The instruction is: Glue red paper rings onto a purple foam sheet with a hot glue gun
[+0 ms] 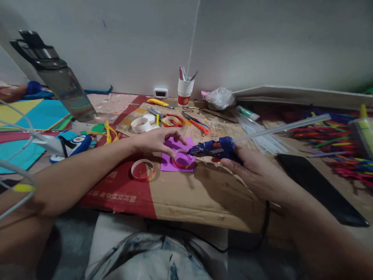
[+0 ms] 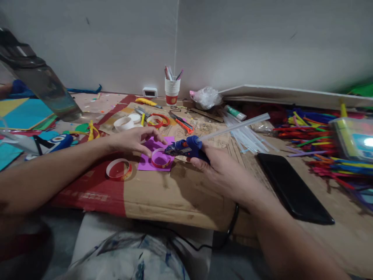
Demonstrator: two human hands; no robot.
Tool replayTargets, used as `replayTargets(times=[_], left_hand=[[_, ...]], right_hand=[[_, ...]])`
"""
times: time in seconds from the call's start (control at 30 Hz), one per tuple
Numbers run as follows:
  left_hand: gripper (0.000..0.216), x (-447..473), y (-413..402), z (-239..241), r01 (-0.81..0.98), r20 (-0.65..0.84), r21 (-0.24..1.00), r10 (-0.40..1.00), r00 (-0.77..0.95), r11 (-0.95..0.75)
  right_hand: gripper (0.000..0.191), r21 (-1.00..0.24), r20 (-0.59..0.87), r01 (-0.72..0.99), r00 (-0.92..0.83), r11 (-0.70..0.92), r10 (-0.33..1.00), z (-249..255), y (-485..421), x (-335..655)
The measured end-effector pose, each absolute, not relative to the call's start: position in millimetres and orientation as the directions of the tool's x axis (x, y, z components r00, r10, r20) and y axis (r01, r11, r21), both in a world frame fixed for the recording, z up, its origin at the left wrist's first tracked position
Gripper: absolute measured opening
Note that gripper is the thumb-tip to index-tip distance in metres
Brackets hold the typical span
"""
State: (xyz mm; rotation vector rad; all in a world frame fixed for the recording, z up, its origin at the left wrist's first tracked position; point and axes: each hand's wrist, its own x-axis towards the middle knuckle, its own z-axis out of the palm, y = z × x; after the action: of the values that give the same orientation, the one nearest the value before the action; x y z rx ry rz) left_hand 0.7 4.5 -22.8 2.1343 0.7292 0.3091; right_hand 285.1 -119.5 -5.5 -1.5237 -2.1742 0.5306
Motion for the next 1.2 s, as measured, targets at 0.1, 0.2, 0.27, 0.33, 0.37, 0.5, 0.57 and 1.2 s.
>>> replayTargets(times=[0.1, 0.2, 0.27, 0.33, 0.37, 0.5, 0.57, 1.2], left_hand=[[0.058, 2, 5, -33, 0.369, -0.04, 0.817, 0.594, 0.804, -0.444], [0.06, 2, 4, -34, 0.364, -0.016, 0.813, 0.608, 0.794, -0.454], [0.058, 3, 2, -32, 0.351, 0.004, 0.814, 0.608, 0.794, -0.463], [0.054, 5, -1, -30, 0.346, 0.0, 0.817, 0.599, 0.801, -0.462], [0.052, 5, -2, -29, 0.348, -0.008, 0.819, 0.597, 0.803, -0.457], [0.05, 7, -3, -33, 0.348, -0.034, 0.841, 0.602, 0.798, -0.414], [0.049, 6, -3, -35, 0.34, -0.029, 0.845, 0.601, 0.799, -0.412], [0.04, 5, -1, -38, 0.26, 0.17, 0.722, 0.529, 0.832, -0.641]], right_hand=[[0.032, -0.543, 0.126, 0.777, -0.301, 0.32, 0.945, -6, -120, 285], [0.029, -0.543, 0.103, 0.782, -0.299, 0.306, 0.949, -7, -121, 285], [0.029, -0.538, 0.09, 0.79, -0.293, 0.295, 0.952, -8, -121, 285], [0.03, -0.536, 0.091, 0.792, -0.291, 0.293, 0.952, -9, -121, 285], [0.03, -0.537, 0.093, 0.79, -0.294, 0.296, 0.951, -10, -121, 285], [0.03, -0.551, 0.101, 0.776, -0.305, 0.309, 0.947, -10, -122, 285], [0.03, -0.552, 0.106, 0.776, -0.298, 0.305, 0.949, -10, -122, 285], [0.033, -0.546, 0.141, 0.773, -0.296, 0.324, 0.945, -13, -121, 286]])
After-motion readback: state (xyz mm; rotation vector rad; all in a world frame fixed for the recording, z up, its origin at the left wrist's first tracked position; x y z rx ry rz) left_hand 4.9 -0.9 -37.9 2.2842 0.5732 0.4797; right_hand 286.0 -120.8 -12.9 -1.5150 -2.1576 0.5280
